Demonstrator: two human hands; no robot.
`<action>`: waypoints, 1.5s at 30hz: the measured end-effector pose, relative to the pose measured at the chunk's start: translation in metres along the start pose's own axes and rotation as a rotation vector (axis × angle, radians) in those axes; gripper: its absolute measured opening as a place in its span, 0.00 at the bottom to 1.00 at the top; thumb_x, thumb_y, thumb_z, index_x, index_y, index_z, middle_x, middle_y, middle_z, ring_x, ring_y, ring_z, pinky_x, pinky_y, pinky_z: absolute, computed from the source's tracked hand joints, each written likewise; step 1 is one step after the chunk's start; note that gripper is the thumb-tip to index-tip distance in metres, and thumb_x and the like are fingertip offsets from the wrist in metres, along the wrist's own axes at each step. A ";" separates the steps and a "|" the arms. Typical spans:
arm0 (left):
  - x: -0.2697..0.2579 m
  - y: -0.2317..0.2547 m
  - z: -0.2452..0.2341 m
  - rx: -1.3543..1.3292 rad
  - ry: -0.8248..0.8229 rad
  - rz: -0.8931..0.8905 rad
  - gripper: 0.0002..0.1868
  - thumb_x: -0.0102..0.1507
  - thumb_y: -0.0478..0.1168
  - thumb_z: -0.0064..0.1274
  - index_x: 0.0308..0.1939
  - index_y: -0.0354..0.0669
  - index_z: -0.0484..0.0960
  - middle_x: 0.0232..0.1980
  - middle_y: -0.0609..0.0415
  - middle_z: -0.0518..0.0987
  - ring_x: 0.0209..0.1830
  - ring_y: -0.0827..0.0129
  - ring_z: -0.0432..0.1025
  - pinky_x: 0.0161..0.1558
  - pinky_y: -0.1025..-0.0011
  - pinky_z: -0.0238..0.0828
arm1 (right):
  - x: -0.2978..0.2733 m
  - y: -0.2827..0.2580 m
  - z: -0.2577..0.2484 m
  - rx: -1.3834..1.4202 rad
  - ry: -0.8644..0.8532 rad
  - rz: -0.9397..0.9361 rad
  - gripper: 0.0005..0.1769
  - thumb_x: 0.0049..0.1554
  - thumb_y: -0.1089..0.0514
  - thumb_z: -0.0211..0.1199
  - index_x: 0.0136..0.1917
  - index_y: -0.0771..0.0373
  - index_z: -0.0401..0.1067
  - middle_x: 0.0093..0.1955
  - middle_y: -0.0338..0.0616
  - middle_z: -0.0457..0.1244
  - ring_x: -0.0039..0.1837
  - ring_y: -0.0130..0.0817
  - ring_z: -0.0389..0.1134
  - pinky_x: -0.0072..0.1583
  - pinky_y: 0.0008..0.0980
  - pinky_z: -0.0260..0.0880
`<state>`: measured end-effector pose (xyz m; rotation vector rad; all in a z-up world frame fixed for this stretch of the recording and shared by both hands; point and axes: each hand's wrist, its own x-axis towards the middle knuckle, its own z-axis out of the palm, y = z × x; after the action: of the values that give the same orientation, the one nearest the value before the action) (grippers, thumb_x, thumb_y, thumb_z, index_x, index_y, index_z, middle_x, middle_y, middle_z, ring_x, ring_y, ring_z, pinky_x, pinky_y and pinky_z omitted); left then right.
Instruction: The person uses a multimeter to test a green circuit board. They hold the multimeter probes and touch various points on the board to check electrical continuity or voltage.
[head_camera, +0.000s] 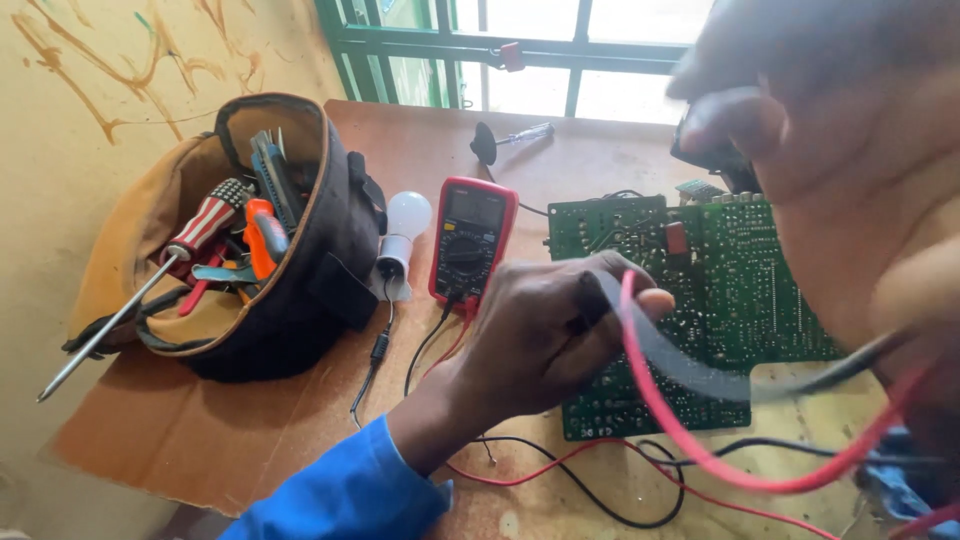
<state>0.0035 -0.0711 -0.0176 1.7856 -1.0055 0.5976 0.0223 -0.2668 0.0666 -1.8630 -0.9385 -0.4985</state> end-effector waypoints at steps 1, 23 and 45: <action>0.002 0.001 -0.006 0.101 0.114 0.051 0.14 0.71 0.46 0.44 0.39 0.42 0.78 0.27 0.56 0.77 0.20 0.67 0.68 0.28 0.70 0.64 | -0.010 -0.005 -0.002 0.120 -0.133 -0.121 0.65 0.26 0.54 0.65 0.75 0.71 0.45 0.71 0.58 0.51 0.72 0.47 0.61 0.69 0.35 0.65; -0.025 -0.025 -0.007 0.366 0.067 0.442 0.21 0.68 0.54 0.57 0.54 0.41 0.81 0.32 0.58 0.78 0.25 0.72 0.71 0.31 0.72 0.67 | -0.110 0.044 0.021 -0.349 0.044 0.258 0.10 0.51 0.56 0.70 0.48 0.55 0.79 0.40 0.35 0.75 0.35 0.20 0.75 0.38 0.19 0.74; -0.064 -0.044 -0.015 0.238 -0.151 0.344 0.09 0.72 0.36 0.49 0.48 0.32 0.81 0.39 0.47 0.82 0.30 0.60 0.78 0.33 0.67 0.76 | -0.131 0.057 0.055 -0.301 -0.175 0.227 0.20 0.54 0.53 0.59 0.58 0.54 0.78 0.52 0.31 0.77 0.48 0.20 0.82 0.51 0.20 0.79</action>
<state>0.0063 -0.0249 -0.0820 1.8999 -1.4107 0.8323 -0.0179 -0.2831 -0.0804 -2.2841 -0.7825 -0.3567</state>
